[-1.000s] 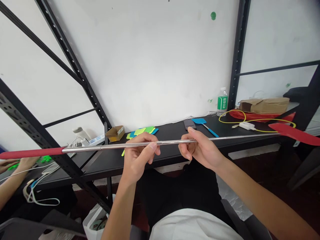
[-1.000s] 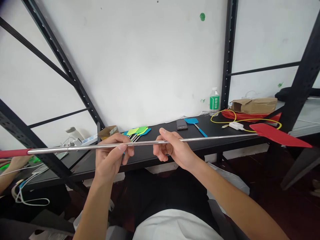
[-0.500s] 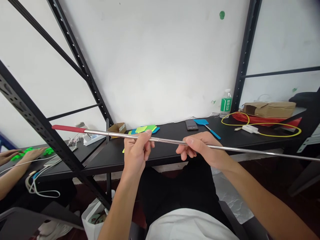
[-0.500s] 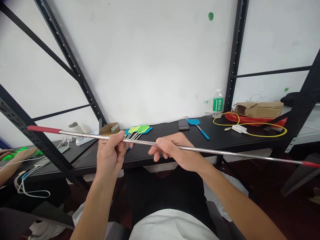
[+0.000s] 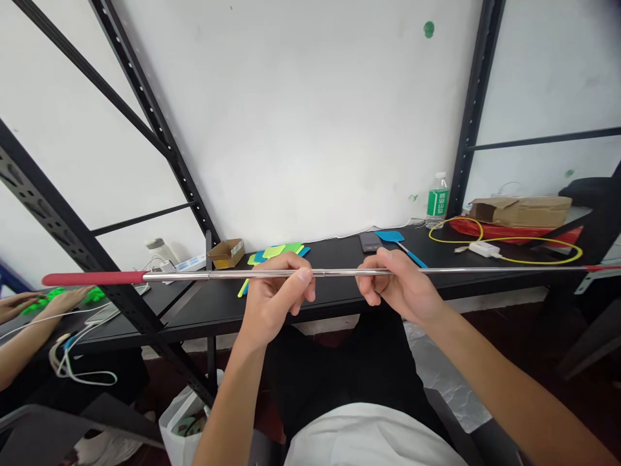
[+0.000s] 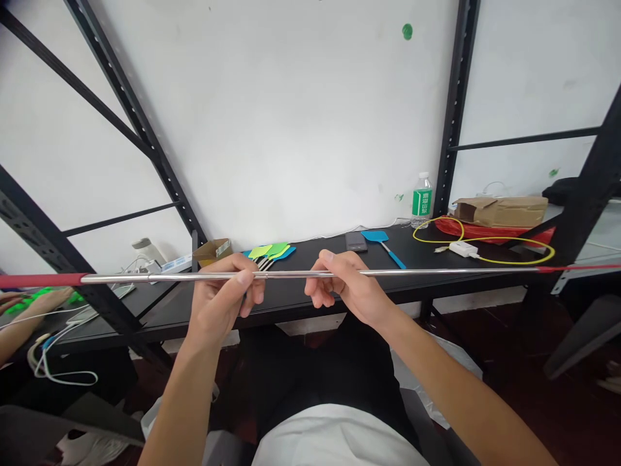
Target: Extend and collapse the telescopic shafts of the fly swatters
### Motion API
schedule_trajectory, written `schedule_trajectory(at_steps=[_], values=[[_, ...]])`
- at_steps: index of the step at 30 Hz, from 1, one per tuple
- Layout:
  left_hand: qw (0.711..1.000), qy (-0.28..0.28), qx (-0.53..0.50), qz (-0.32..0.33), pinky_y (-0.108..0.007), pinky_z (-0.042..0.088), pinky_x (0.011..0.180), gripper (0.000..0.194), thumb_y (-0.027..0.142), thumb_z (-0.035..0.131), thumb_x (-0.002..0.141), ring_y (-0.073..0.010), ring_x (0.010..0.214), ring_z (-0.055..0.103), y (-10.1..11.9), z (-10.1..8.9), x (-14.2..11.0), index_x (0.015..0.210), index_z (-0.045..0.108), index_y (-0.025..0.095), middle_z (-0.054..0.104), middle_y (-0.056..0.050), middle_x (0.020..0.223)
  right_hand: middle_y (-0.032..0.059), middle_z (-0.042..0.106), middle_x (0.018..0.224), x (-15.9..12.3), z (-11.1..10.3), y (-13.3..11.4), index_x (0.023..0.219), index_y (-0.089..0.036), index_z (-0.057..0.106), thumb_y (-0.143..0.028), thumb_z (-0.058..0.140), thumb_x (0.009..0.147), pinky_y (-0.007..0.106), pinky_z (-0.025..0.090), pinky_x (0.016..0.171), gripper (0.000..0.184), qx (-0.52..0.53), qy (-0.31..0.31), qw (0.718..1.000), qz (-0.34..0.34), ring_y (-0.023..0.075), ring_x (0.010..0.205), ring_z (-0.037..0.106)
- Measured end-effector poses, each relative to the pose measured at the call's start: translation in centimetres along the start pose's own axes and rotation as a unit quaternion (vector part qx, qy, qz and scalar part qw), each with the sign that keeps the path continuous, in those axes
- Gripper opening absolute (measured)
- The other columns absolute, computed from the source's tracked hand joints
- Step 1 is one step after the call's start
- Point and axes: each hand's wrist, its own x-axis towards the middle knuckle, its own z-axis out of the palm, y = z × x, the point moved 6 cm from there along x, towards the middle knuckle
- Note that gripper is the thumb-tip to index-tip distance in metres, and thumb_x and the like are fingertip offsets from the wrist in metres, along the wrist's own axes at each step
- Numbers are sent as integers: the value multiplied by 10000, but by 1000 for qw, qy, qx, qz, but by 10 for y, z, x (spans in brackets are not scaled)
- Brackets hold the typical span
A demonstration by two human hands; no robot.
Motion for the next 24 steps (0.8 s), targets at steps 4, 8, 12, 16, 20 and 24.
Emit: schedule_trajectory(at_steps=[4,8,12,16,20,24], values=[[1000,15,22,6,-222,337,390,287,378,640,914,-82,407,452,-2,-4,-1,706,639,181,625,-3,569,41,605,521,0,3,2,664,-148,737,-509,507,1004,264,400,497,547,-10,-15,1000,25,127,474,507],[996,78,42,-23,-230,302,358,404,413,626,910,-88,370,427,-7,-12,-1,577,595,186,540,4,462,57,647,573,-1,2,-1,735,-134,770,-474,526,1010,266,406,517,501,-47,-34,998,17,140,526,548],[992,118,23,-34,-256,399,430,467,382,629,899,-98,374,433,-9,-15,1,487,508,198,432,25,388,74,696,650,-3,3,-6,828,-135,801,-461,499,1031,263,408,529,489,-103,-34,994,-10,142,576,563],[986,164,-26,-32,-289,506,568,513,315,634,893,-62,331,351,-11,-21,3,435,431,202,317,68,368,77,742,751,-5,5,-11,936,-147,815,-432,492,1042,259,426,557,443,-181,-34,982,-39,139,619,578],[981,185,-45,-45,-300,520,557,524,306,636,890,-55,310,289,-14,-26,3,431,401,210,295,80,360,85,766,846,-7,10,-18,944,-157,812,-393,504,1038,278,473,633,399,-258,-58,960,-90,170,716,649],[976,210,-38,-39,-282,502,522,560,280,611,895,-52,289,257,-11,-31,3,424,313,216,241,88,317,89,774,916,-8,16,-27,974,-167,802,-324,537,1022,299,504,707,311,-306,-71,937,-152,190,795,678]])
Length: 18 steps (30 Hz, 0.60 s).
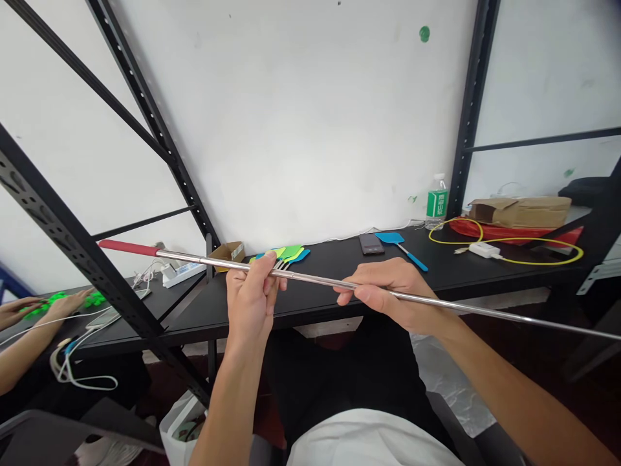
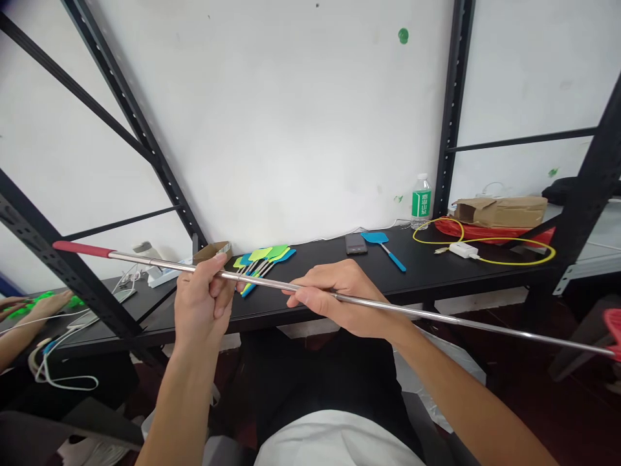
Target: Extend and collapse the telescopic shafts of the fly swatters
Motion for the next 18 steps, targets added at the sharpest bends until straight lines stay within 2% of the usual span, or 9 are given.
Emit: schedule_trajectory(at_steps=[4,7,10,13,16,18], values=[[1000,2,4,6,-274,493,515,570,273,611,907,-56,295,296,1,-3,2,422,317,216,257,86,312,71,756,853,0,0,-8,1061,-168,790,-255,567,1003,289,490,696,246,-41,1,998,-55,168,751,644],[999,-12,2,29,-258,452,460,560,299,644,907,-49,288,327,1,-6,2,417,392,199,301,80,337,70,762,873,-2,-2,-4,1046,-181,798,-258,597,985,278,476,654,224,-12,5,999,-52,158,722,627],[996,-52,3,72,-240,359,379,517,363,650,919,-49,290,369,4,-4,0,461,500,179,419,54,387,82,770,855,-3,-3,12,1010,-173,807,-344,626,970,269,444,558,252,103,19,994,-8,147,629,586],[990,-96,17,98,-221,299,348,423,395,623,947,-71,337,432,8,0,-3,586,605,175,508,31,437,83,746,728,-2,-1,27,926,-161,815,-505,567,978,267,402,486,427,247,55,967,41,143,538,539],[983,-141,39,112,-208,301,357,291,358,617,959,-65,371,448,11,6,-5,739,672,175,611,10,552,74,680,585,1,5,37,754,-159,801,-595,462,994,272,388,474,602,331,75,935,106,141,480,518],[976,-174,48,121,-206,326,373,185,322,631,950,-56,385,454,13,10,-7,854,707,182,659,-1,644,60,628,513,2,7,41,663,-165,774,-601,441,996,269,385,474,642,356,92,919,144,136,456,500]])
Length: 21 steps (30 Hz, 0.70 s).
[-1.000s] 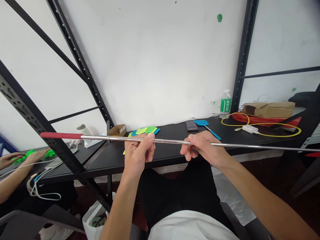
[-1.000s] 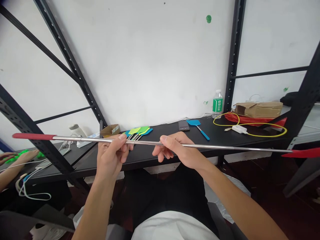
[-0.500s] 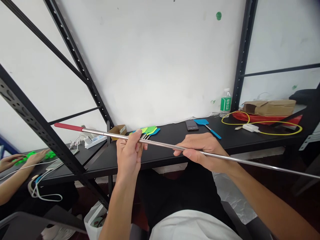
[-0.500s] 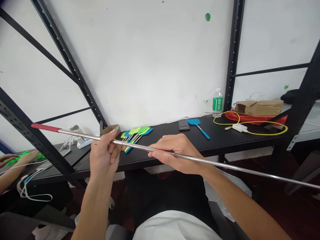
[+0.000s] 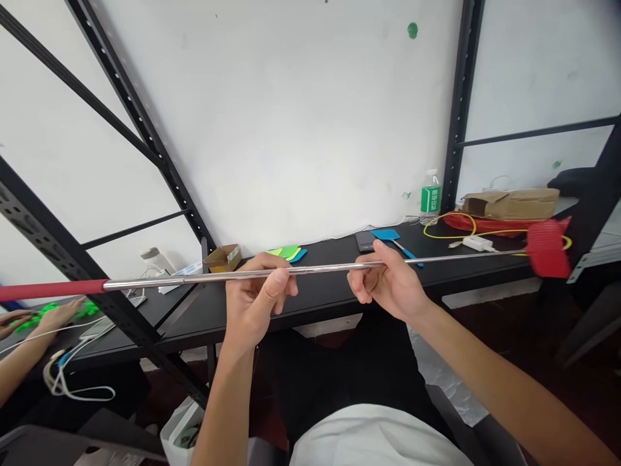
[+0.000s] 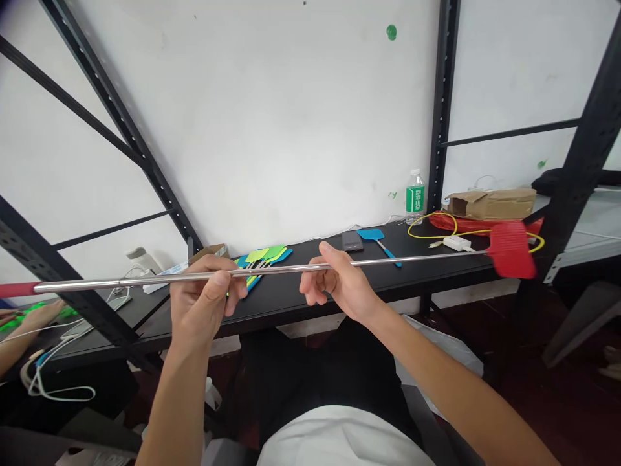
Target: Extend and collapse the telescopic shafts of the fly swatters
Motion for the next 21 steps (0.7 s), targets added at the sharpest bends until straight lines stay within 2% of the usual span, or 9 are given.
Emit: schedule_trajectory(at_steps=[3,5,8,12,17,21], values=[[1000,-28,9,6,-210,356,389,133,297,650,932,-65,411,471,1,1,0,956,731,195,672,-9,682,40,563,447,1,-3,1,579,-172,733,-585,461,994,260,384,473,646,18,24,999,23,130,442,486],[999,-24,17,12,-214,364,394,142,299,659,920,-69,421,472,2,0,-1,883,735,185,671,-16,673,35,553,438,1,-5,1,571,-169,728,-538,484,1002,255,391,484,618,9,15,999,34,127,445,490],[999,28,15,12,-209,331,365,229,321,678,892,-84,424,478,2,-5,0,722,707,170,634,-18,586,39,587,469,-1,-4,-1,630,-159,756,-465,504,1014,252,389,495,552,-18,-14,999,39,124,466,512],[994,105,2,-16,-211,303,343,293,360,691,852,-94,388,457,-2,-11,1,627,691,173,516,9,434,59,669,574,-4,-2,-8,756,-159,802,-453,507,1020,259,381,503,493,-70,-33,997,4,132,523,545],[985,163,-17,-55,-228,310,352,361,350,684,825,-70,352,411,-10,-18,0,519,613,173,496,16,444,69,731,695,-7,0,-8,891,-172,825,-447,469,1047,256,400,527,476,-140,-41,989,-25,128,586,544],[977,197,-35,-76,-223,264,343,399,327,698,811,-56,343,364,-14,-22,-1,472,551,174,434,31,424,66,755,771,-11,2,-14,955,-181,824,-412,445,1063,257,426,552,457,-222,-42,972,-62,130,628,554]])
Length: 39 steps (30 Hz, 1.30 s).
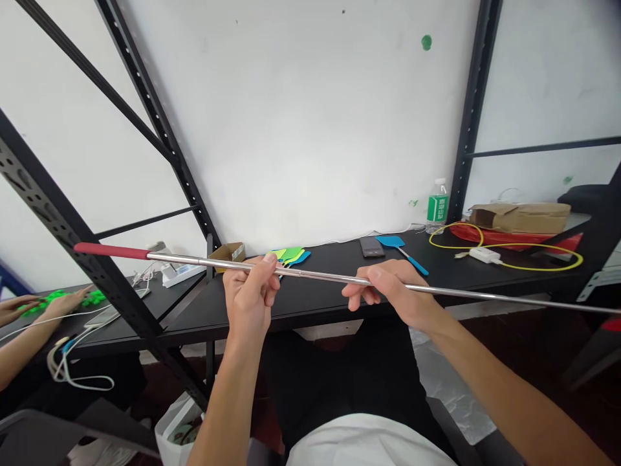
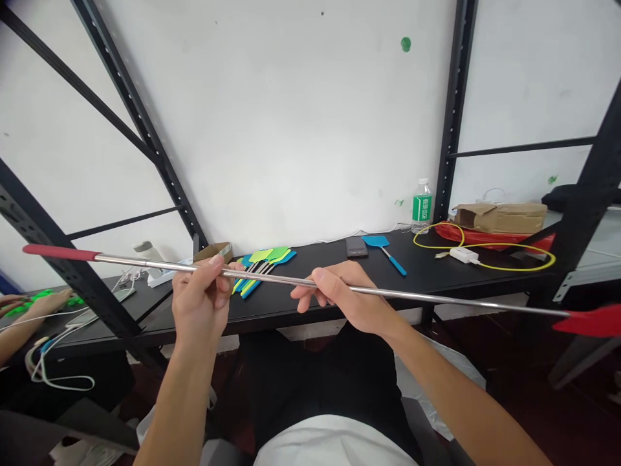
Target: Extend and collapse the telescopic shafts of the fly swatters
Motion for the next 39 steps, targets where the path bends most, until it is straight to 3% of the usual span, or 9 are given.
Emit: schedule_trajectory(at_steps=[6,11,15,19,26,29,32,39], values=[[1000,-5,11,0,-226,368,409,510,351,677,857,-66,366,396,1,2,0,418,476,186,328,45,384,61,771,888,-3,1,-19,990,-191,819,-329,457,1058,286,479,651,394,-99,-19,989,-107,148,722,614],[999,-35,35,-4,-229,288,334,447,409,682,846,-61,334,386,1,0,2,491,541,177,484,22,453,65,759,820,0,-7,-8,955,-178,818,-375,517,1030,279,452,574,368,-58,-15,996,-68,146,658,595],[1000,-12,19,9,-222,296,333,377,391,678,837,-78,364,440,5,-10,8,543,594,171,537,8,496,50,687,633,4,-23,2,906,-173,819,-476,628,949,276,397,485,361,53,53,996,-38,147,544,555],[999,32,-12,6,-219,365,389,351,383,671,840,-101,430,492,4,-25,17,566,611,173,502,14,467,0,547,484,7,-42,7,805,-194,789,-563,703,853,267,347,435,382,151,155,976,-1,127,443,468],[988,144,-46,-35,-267,466,532,189,298,677,766,-79,457,443,-2,-64,35,658,594,167,552,23,555,-8,524,578,8,-70,13,765,-224,687,-556,708,840,261,346,411,341,221,291,930,47,104,447,417],[977,202,-63,-20,-261,424,519,133,246,655,731,-85,504,461,1,-87,40,703,555,163,529,28,600,-23,497,590,6,-87,18,770,-210,655,-492,715,846,239,322,384,297,269,347,898,45,78,429,375],[976,211,-48,3,-257,413,538,133,239,634,757,-80,534,462,4,-103,44,736,537,151,507,27,650,-39,462,591,4,-100,23,787,-205,634,-475,709,857,219,312,368,289,294,374,878,48,67,426,361],[965,247,-89,21,-268,412,570,249,333,657,850,-91,588,445,5,-121,43,737,540,145,454,26,688,-35,479,585,2,-108,22,737,-206,601,-511,740,860,221,346,380,357,249,402,881,37,75,446,404]])
